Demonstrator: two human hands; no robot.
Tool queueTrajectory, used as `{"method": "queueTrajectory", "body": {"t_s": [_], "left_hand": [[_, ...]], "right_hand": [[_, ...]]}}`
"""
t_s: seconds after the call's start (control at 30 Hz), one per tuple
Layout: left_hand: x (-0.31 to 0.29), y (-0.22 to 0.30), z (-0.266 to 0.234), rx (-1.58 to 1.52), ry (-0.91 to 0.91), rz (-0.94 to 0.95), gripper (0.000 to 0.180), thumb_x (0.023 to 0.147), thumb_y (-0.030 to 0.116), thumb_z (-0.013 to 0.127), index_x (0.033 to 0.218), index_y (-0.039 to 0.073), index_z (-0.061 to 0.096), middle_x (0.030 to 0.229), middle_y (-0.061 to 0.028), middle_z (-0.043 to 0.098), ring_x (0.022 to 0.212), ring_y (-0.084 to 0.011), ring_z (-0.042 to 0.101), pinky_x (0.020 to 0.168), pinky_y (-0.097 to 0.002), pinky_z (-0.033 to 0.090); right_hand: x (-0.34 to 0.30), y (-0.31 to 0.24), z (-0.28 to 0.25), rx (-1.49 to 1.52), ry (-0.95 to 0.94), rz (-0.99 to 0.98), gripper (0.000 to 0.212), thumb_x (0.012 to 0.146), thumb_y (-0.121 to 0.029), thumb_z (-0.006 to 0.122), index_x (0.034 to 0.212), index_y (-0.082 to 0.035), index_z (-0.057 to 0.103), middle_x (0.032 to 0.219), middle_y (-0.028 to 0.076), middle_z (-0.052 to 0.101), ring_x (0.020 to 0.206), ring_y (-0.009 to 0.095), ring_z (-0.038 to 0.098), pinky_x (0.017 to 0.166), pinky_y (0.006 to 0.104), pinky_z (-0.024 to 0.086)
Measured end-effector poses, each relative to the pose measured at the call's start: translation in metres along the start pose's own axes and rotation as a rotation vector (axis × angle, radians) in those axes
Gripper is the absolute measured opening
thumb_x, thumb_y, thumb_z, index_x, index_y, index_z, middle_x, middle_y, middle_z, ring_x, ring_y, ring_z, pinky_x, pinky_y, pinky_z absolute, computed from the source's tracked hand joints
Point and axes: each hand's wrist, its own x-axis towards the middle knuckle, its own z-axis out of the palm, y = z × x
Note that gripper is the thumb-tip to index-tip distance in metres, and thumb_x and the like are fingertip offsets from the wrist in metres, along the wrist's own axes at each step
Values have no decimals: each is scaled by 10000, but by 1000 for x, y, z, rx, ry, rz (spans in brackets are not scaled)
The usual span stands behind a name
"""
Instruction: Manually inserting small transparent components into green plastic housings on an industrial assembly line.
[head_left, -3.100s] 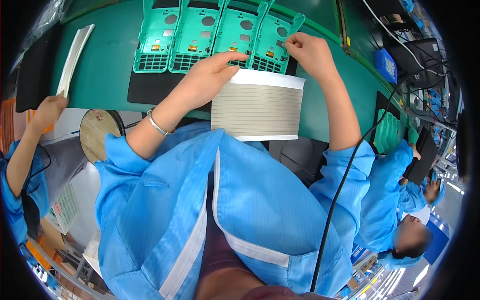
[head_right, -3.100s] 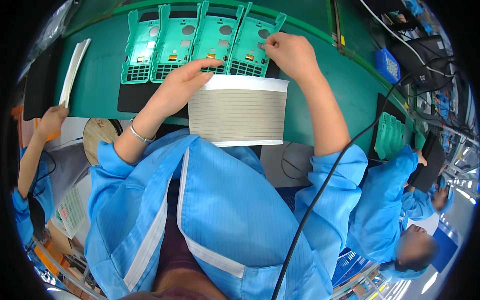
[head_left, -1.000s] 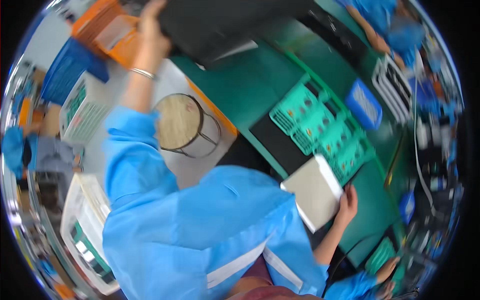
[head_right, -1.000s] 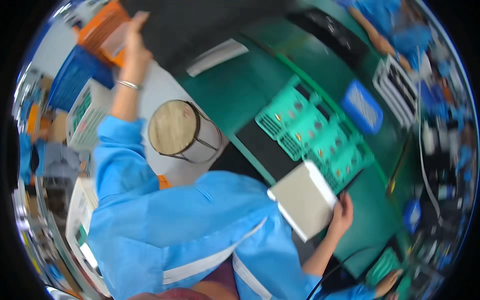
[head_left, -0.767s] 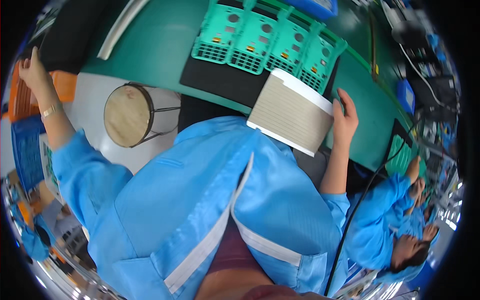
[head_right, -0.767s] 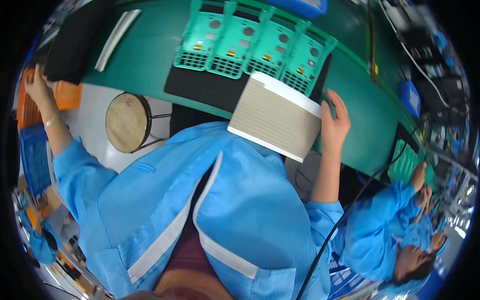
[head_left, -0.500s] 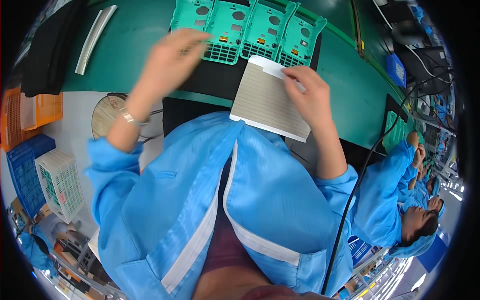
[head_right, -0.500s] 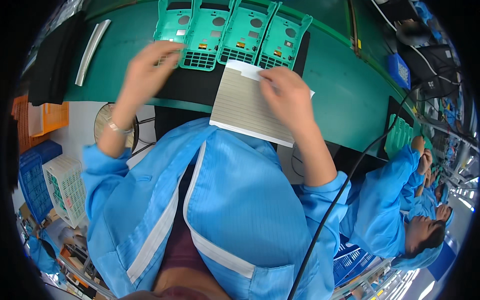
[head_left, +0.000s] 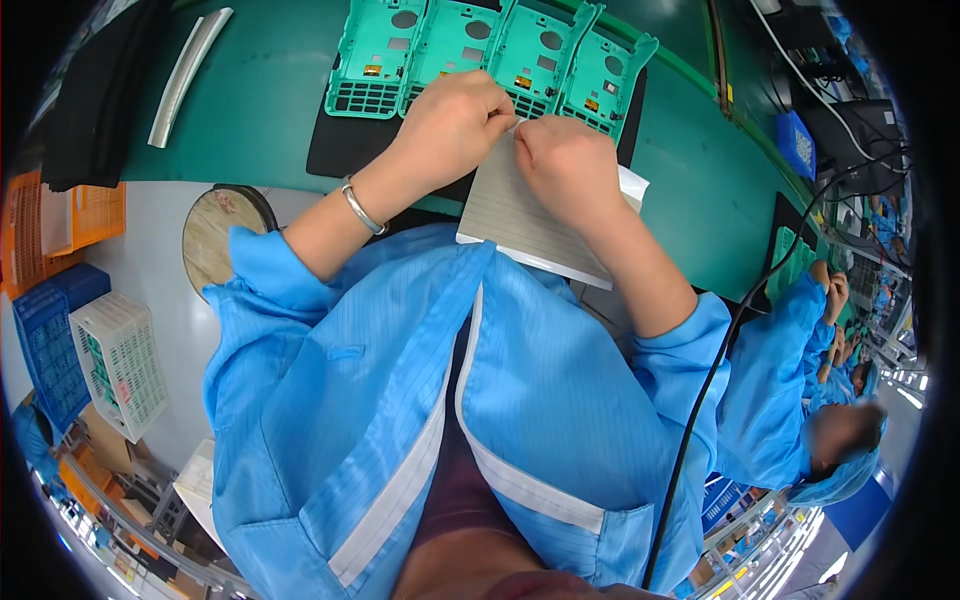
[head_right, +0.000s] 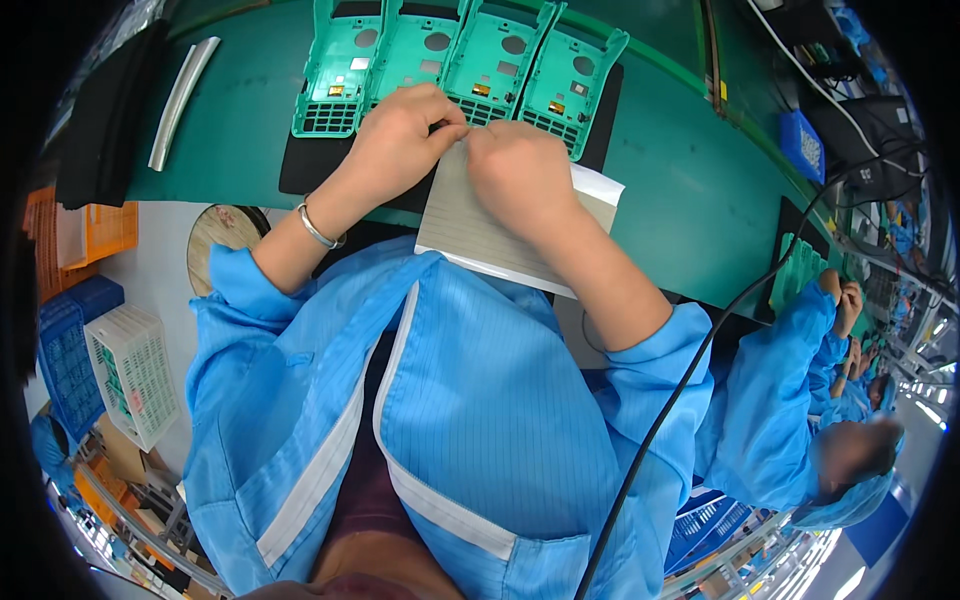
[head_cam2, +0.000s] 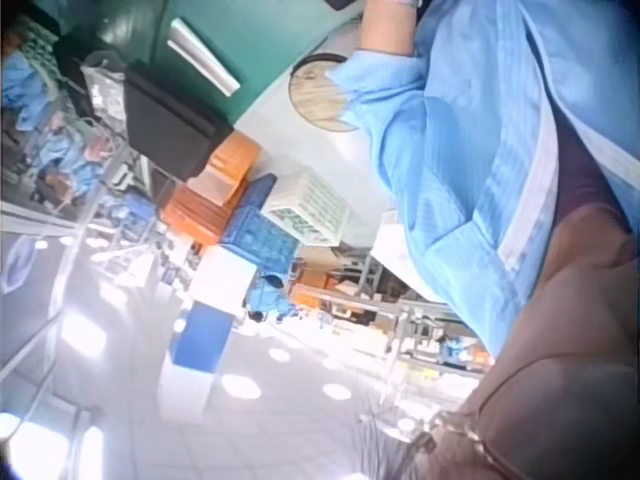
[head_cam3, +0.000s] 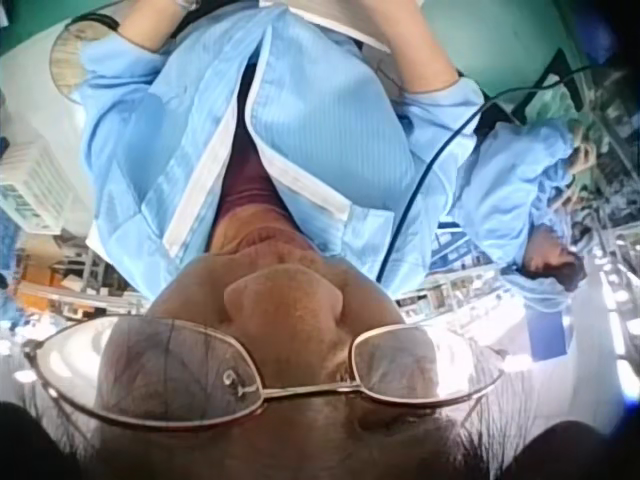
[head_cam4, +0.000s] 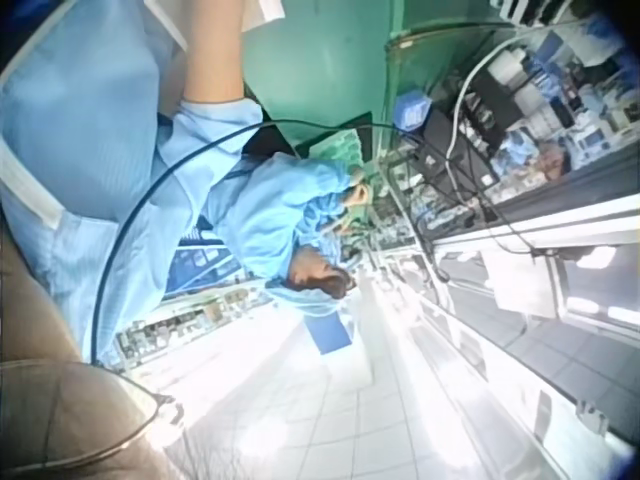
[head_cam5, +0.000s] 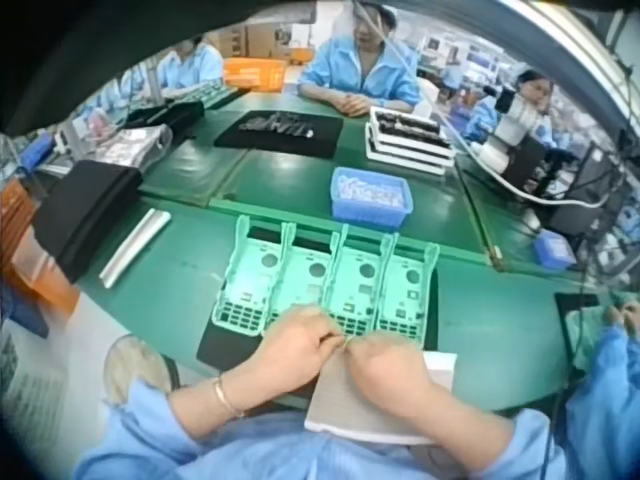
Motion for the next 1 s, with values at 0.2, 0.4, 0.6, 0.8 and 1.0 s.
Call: {"method": "queueTrajectory", "body": {"t_s": [0.2,0.4,0.6,0.8,1.0], "left_hand": [[-8,-8,-8,10,19,-48,77,762,106,624,780,31,616,753,-89,565,724,-252,552,640,-329,455],[-15,-9,-11,-28,25,-49,74,781,109,618,799,38,615,756,-78,575,698,-227,573,622,-301,462],[-16,-10,-8,6,64,-29,67,784,111,616,800,46,616,743,-68,586,678,-229,578,614,-302,466],[-16,-11,-8,12,80,-24,64,784,121,616,799,59,619,747,-58,588,672,-224,580,599,-300,464],[-15,-9,-10,10,56,-70,59,785,131,615,800,74,620,745,-51,585,656,-219,576,588,-297,461]], "right_hand": [[18,18,-26,544,-193,278,125,754,-129,601,830,-36,637,652,42,579,567,98,504,552,240,433],[71,68,-25,365,-327,499,211,765,-226,613,857,-37,637,612,19,542,516,98,483,501,265,408],[86,80,-12,256,-397,342,214,752,-216,603,865,-37,636,636,42,555,524,128,488,511,280,416],[91,83,-12,173,-451,259,223,740,-225,608,858,-37,633,686,79,599,548,182,527,533,302,424],[93,81,-13,149,-452,209,211,741,-225,611,850,-47,637,688,82,612,582,220,547,568,317,436]]}}
